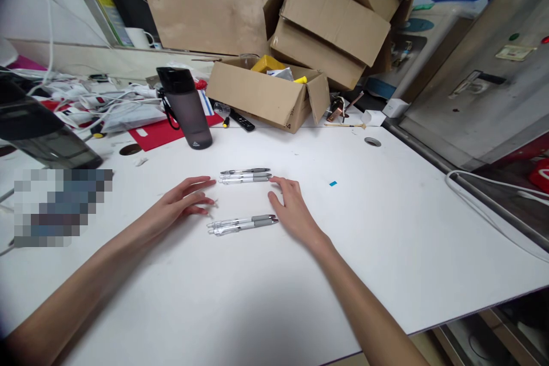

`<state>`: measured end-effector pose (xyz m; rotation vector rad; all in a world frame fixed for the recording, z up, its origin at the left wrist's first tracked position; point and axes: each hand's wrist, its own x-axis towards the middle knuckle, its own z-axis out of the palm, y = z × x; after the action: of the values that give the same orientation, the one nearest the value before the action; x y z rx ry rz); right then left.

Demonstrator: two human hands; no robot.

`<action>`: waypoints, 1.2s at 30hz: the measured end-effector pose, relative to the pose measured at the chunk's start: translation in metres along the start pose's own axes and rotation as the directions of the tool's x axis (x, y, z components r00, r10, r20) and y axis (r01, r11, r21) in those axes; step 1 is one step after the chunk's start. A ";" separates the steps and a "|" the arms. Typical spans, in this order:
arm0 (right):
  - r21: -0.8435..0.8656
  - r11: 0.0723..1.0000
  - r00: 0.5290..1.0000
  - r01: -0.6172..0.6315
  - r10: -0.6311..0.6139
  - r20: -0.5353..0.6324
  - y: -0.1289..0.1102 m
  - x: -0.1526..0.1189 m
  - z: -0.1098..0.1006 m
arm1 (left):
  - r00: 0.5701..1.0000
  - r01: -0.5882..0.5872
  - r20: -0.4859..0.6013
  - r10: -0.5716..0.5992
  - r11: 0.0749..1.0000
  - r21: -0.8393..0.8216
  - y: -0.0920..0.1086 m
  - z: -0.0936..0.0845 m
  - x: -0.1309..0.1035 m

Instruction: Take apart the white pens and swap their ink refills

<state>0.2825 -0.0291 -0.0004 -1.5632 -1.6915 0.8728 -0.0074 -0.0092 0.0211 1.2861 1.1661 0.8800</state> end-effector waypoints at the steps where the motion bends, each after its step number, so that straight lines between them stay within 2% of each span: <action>1: 0.004 1.000 1.000 0.000 0.000 0.002 0.000 0.000 0.000 | 1.000 -0.003 0.003 0.003 1.000 0.003 0.000 0.000 0.000; 16: 0.065 0.998 1.000 -0.022 0.021 0.013 -0.003 -0.002 -0.002 | 0.999 0.009 0.036 -0.008 1.000 -0.027 -0.001 -0.001 0.001; 22: 0.061 0.998 0.999 0.035 -0.033 -0.034 -0.005 0.001 -0.001 | 1.000 0.001 0.030 0.001 0.997 -0.073 -0.002 -0.001 0.002; 26: 0.224 0.971 0.988 0.087 -0.055 -0.146 -0.005 0.009 0.000 | 0.998 -0.024 0.049 0.029 0.995 -0.095 0.006 0.003 -0.003; 30: 0.418 0.907 0.977 0.048 0.044 -0.208 -0.003 0.014 -0.001 | 0.996 -0.039 0.072 0.047 0.993 -0.113 0.014 0.011 -0.008; 36: 0.546 0.837 0.958 -0.028 0.178 -0.224 -0.003 0.014 -0.007 | 0.990 -0.028 0.133 0.042 0.994 -0.107 0.017 0.019 -0.012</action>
<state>0.2858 -0.0151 0.0061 -1.3118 -1.0496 1.0319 0.0100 -0.0234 0.0375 1.2633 0.9809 0.8548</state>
